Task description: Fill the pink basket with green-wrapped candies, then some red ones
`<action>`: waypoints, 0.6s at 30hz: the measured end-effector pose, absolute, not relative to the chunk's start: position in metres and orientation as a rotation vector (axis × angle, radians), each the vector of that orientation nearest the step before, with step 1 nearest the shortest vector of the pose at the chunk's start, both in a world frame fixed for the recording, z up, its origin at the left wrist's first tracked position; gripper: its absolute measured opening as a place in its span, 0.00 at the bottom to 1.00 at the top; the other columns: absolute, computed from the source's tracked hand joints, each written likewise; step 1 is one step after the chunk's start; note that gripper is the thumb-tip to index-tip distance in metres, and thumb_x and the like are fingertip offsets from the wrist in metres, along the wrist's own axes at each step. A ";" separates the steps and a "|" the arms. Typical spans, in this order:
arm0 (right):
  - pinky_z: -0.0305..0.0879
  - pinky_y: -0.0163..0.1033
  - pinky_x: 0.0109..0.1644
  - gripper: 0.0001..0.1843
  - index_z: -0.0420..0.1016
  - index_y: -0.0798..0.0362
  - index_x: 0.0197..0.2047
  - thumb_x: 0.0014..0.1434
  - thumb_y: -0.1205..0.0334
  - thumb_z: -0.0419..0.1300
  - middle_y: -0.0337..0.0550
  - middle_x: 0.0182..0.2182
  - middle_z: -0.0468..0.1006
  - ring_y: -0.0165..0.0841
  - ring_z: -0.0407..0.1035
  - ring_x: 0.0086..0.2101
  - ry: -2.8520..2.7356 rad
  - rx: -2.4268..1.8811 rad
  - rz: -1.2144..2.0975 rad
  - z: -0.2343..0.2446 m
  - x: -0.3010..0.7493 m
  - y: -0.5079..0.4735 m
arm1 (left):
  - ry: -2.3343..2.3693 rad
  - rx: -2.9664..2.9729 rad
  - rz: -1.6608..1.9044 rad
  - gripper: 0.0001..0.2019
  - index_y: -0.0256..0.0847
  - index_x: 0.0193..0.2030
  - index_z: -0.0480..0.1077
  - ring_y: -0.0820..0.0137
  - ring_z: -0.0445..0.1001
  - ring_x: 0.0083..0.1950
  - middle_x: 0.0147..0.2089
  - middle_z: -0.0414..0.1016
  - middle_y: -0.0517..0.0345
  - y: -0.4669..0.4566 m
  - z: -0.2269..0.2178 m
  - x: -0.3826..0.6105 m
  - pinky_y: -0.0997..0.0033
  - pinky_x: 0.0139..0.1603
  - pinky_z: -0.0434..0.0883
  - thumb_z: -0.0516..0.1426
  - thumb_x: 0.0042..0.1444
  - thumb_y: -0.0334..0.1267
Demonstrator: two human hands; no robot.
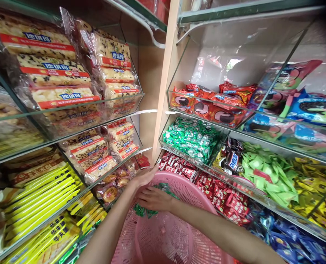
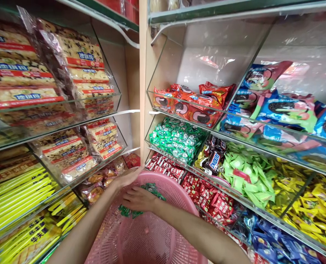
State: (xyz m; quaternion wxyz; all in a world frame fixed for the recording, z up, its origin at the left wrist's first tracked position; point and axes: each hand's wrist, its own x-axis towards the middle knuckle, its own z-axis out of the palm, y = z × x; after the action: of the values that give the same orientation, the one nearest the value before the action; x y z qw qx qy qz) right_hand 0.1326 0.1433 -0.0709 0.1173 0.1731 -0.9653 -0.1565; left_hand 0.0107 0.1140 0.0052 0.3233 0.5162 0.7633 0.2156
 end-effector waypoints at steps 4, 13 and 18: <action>0.56 0.40 0.48 0.15 0.68 0.53 0.45 0.66 0.57 0.44 0.43 0.44 0.72 0.32 0.63 0.43 -2.862 0.482 -0.348 -0.074 0.134 0.145 | 1.997 1.375 0.534 0.38 0.37 0.44 0.73 0.59 0.70 0.52 0.49 0.75 0.50 0.114 0.007 0.011 0.66 0.52 0.64 0.35 0.54 0.65; 0.54 0.43 0.56 0.22 0.69 0.54 0.47 0.62 0.47 0.47 0.47 0.48 0.71 0.35 0.60 0.50 -2.897 0.248 -0.083 -0.072 0.138 0.154 | 2.001 1.424 0.464 0.39 0.38 0.45 0.73 0.59 0.72 0.49 0.47 0.76 0.49 0.117 0.005 0.012 0.66 0.49 0.65 0.32 0.55 0.64; 0.54 0.41 0.57 0.21 0.71 0.53 0.44 0.61 0.46 0.49 0.45 0.46 0.72 0.34 0.61 0.50 -2.903 0.194 0.091 -0.077 0.140 0.157 | 1.999 1.453 0.442 0.40 0.37 0.46 0.72 0.60 0.71 0.51 0.48 0.75 0.48 0.118 0.008 0.016 0.67 0.51 0.64 0.32 0.55 0.64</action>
State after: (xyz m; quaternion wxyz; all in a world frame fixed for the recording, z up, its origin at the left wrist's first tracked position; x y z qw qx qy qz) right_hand 0.1405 0.1574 -0.0765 0.1151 0.0660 -0.9907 0.0310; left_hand 0.0160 0.1181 0.0079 0.3105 0.5501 0.7569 0.1675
